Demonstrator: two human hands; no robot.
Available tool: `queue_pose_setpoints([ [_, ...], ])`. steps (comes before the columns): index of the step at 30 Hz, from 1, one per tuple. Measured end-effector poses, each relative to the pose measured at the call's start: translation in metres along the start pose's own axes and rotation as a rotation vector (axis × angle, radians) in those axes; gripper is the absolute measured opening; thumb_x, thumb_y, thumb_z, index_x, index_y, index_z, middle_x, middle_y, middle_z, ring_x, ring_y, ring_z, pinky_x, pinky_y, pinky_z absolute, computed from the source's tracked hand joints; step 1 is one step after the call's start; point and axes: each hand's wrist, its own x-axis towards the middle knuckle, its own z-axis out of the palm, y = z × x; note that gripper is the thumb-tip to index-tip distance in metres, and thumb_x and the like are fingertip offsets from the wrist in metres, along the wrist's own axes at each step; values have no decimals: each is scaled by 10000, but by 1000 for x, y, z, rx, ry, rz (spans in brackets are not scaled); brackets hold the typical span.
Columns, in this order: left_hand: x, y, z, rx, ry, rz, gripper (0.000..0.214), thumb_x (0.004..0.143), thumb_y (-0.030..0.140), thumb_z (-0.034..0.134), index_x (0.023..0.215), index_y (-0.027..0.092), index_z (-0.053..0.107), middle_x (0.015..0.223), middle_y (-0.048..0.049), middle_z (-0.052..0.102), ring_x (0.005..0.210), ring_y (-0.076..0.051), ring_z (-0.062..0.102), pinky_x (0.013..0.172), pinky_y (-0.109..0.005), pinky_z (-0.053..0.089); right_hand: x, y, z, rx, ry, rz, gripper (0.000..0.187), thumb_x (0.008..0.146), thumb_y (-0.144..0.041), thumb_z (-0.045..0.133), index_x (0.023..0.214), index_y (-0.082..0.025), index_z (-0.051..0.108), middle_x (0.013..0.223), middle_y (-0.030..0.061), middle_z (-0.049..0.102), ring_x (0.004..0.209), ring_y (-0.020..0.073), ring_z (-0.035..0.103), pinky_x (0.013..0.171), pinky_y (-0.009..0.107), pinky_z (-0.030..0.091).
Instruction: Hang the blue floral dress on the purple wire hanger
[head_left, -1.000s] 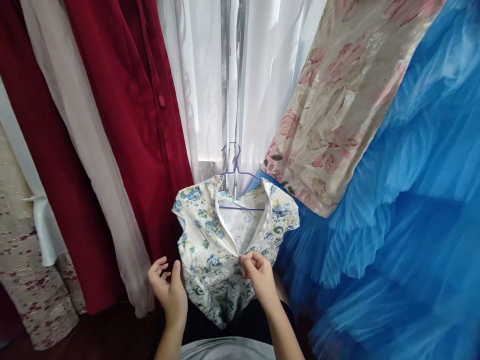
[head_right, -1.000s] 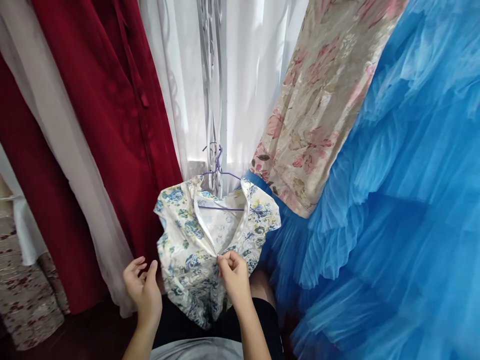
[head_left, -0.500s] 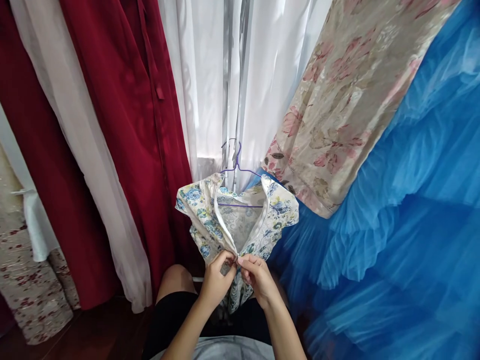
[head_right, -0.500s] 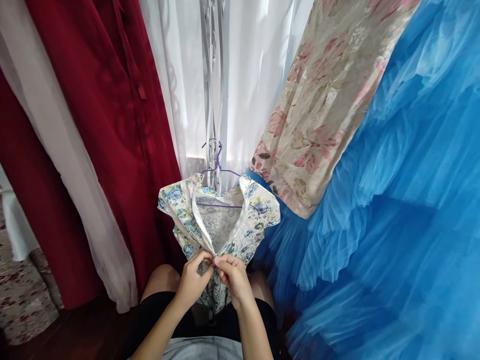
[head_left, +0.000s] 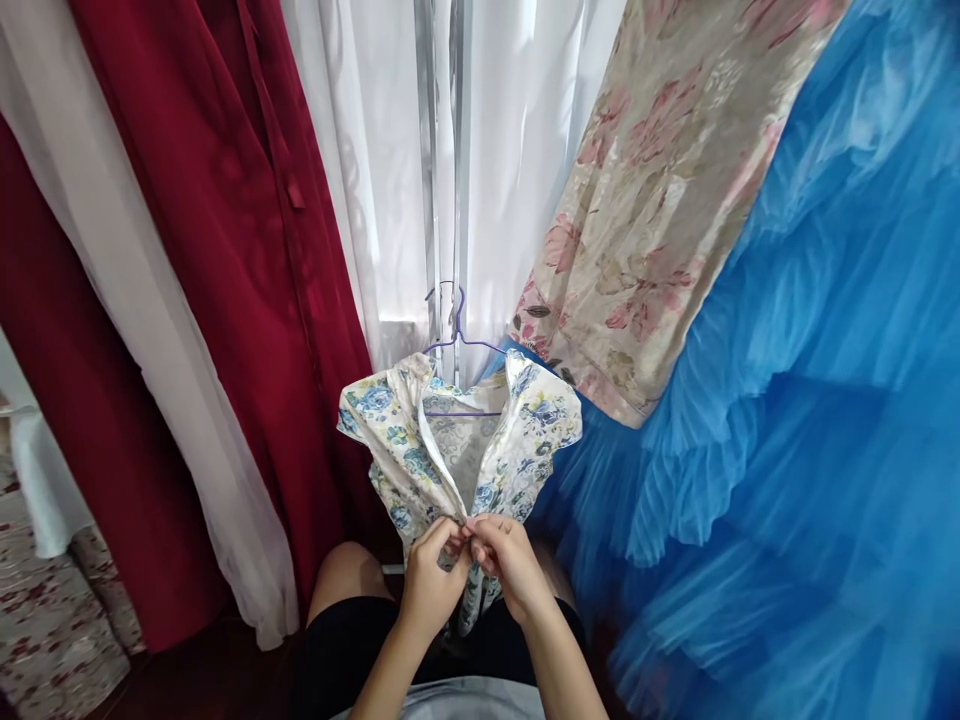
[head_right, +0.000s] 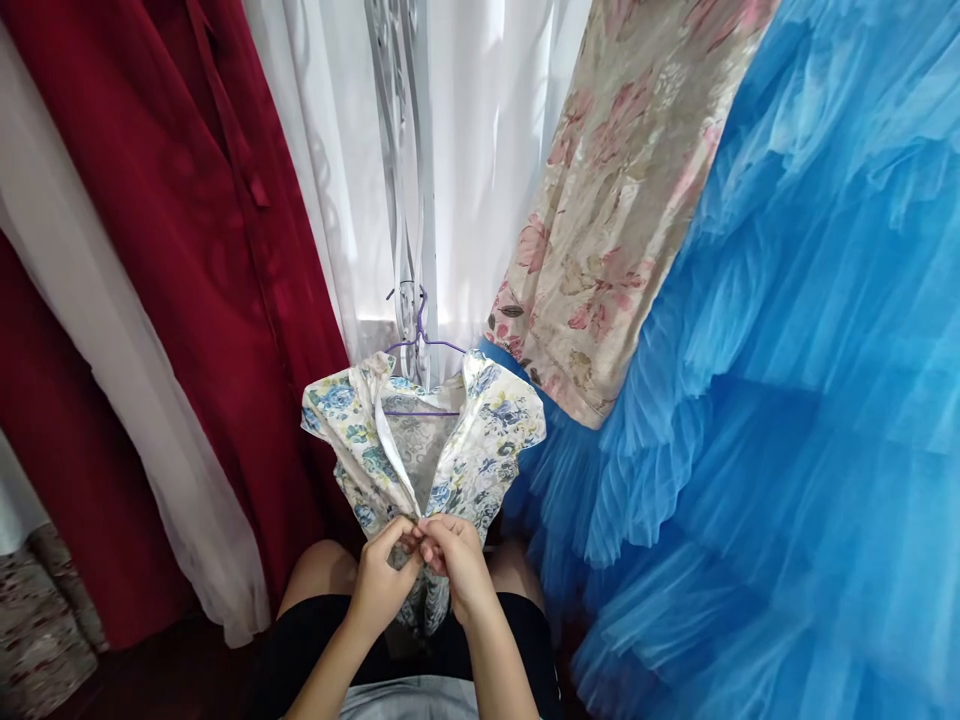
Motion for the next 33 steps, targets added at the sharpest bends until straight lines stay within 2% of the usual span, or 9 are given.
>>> queue_pose_setpoints([
  [4,-7,-8,6,58,83,22,149,900,162,565,757,190,595,743,-11,607,671,-141,595,638,-225,467,7,-22,6,-60,80,-81,312,708,-431,735,649,-131,669,395,-63,448,350,36,229,418,232,97],
  [9,-12,-22,16,83,183,38,122,860,163,582,747,204,602,703,-10,603,594,-149,597,569,-231,483,59,-89,35,-118,85,-332,277,691,-394,715,588,-149,640,401,-57,440,373,52,252,417,248,129],
  [13,-16,-34,29,52,168,4,124,870,197,571,751,214,603,713,-23,602,583,-162,605,551,-250,497,92,-144,66,-83,113,-507,253,679,-373,691,555,-175,594,412,-56,435,401,67,264,429,260,150],
  [17,-15,-35,20,17,54,-38,132,856,210,597,725,201,581,705,-24,603,614,-168,618,568,-252,495,91,-165,77,-24,82,-544,207,649,-360,684,619,-169,610,435,-66,448,414,67,278,434,250,153],
  [21,32,-10,-29,15,-22,30,82,904,263,617,872,192,642,811,-32,671,777,-190,663,725,-281,524,71,-158,69,-48,17,-549,174,690,-326,684,725,-161,643,450,-85,435,416,66,302,443,238,165],
  [24,95,29,-67,19,186,126,195,954,290,586,1119,218,662,860,-16,680,816,-176,656,792,-281,516,59,-148,64,-84,12,-553,143,739,-303,652,727,-161,644,453,-93,410,411,59,285,447,236,169],
  [26,132,58,-82,25,195,253,297,987,281,542,1267,236,629,892,-14,684,826,-170,654,826,-293,514,53,-143,63,-131,3,-565,124,762,-283,623,723,-167,640,449,-91,408,410,62,287,448,237,177],
  [30,173,92,-83,197,84,472,173,990,277,552,1017,197,703,944,-32,709,870,-173,658,810,-286,501,51,-143,60,-223,-25,-623,156,807,-324,625,727,-193,595,454,-92,407,422,70,290,458,234,212],
  [33,177,100,-71,252,155,538,163,989,269,554,947,173,679,899,-34,706,823,-162,652,784,-278,493,64,-141,56,-336,39,-688,243,813,-387,646,693,-209,531,494,-85,419,444,71,305,469,231,219],
])
